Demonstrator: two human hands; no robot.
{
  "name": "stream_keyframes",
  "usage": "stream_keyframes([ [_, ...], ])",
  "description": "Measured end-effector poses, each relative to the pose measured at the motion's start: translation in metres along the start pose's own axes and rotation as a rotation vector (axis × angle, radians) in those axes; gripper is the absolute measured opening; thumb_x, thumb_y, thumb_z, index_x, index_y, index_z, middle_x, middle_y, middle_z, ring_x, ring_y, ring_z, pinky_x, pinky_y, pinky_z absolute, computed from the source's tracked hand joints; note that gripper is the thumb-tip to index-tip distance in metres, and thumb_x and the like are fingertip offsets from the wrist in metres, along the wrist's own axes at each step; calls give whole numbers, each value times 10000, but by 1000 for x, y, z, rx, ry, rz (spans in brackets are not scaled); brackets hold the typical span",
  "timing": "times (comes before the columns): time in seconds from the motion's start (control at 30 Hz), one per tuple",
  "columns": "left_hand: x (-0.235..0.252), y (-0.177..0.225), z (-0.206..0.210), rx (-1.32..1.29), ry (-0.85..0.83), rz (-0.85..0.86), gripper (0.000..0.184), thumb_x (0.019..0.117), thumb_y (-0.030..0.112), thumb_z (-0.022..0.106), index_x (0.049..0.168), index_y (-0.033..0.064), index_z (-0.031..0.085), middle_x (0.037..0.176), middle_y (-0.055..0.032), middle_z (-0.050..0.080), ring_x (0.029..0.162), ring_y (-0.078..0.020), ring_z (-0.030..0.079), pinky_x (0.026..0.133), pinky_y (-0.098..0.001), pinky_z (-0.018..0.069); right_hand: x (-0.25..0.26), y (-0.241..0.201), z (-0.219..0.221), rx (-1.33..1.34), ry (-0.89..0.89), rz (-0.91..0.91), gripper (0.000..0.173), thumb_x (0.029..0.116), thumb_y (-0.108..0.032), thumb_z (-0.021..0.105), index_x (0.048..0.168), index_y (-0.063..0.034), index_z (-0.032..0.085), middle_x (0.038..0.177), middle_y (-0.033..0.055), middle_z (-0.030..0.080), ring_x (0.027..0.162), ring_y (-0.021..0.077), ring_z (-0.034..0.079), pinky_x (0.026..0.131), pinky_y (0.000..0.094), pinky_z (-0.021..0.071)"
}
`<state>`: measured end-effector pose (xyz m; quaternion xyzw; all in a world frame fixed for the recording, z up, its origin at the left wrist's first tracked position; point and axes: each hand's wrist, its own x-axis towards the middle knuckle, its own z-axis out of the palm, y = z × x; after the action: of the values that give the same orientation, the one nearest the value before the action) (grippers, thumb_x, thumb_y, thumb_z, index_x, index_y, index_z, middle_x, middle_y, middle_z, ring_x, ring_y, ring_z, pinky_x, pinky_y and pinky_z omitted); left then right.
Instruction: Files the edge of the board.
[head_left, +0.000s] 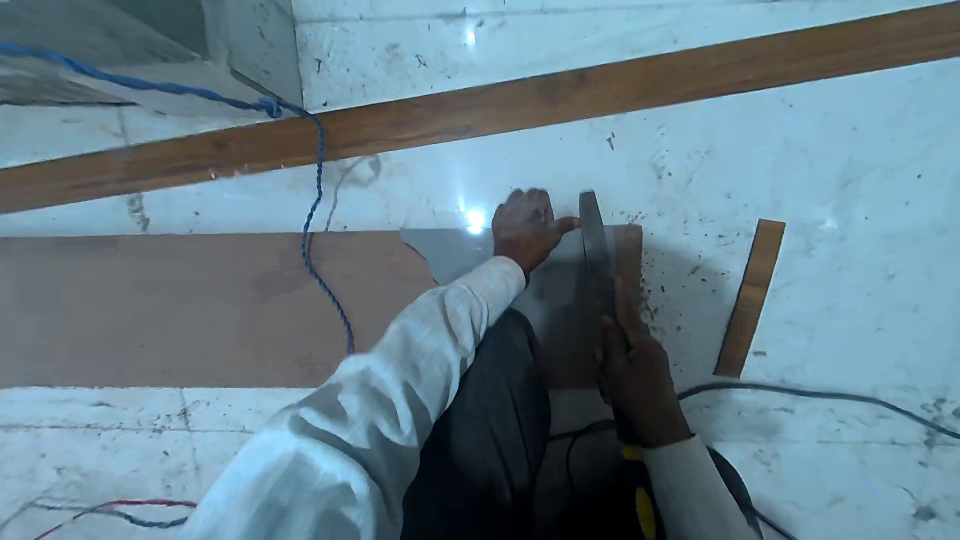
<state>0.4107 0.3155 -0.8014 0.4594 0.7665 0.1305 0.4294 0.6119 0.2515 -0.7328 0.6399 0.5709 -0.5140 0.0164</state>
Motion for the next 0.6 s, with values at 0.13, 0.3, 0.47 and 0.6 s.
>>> stream_keyframes([
  [0.13,6,-5,-4,20,31,38,471,979,444,677,981,-27,688,1154,-197,683,1185,-372,603,969,-566,447,5,2,11,-126,98,-115,526,1081,-139,471,1587,-64,350,880,212,672,574,270,588,539,456,519],
  [0.3,1,-5,5,9,75,69,468,972,451,684,921,-14,681,1085,-178,685,1110,-360,618,921,-554,465,-1,2,6,-150,108,-124,538,1086,-166,471,1605,-124,336,853,178,668,539,243,572,507,437,515],
  [0.47,1,-8,5,20,56,64,468,979,452,672,943,-14,685,1104,-178,689,1115,-356,621,923,-550,461,30,-10,12,-237,158,-208,551,1081,-139,466,1600,-48,307,1104,308,675,821,423,679,731,591,541],
  [0.6,9,-4,-5,32,71,68,468,981,444,673,947,-22,684,1097,-190,689,1123,-366,622,920,-553,464,12,-2,15,-200,172,-202,533,1064,-119,486,1577,-44,365,911,232,683,613,315,628,571,507,541],
])
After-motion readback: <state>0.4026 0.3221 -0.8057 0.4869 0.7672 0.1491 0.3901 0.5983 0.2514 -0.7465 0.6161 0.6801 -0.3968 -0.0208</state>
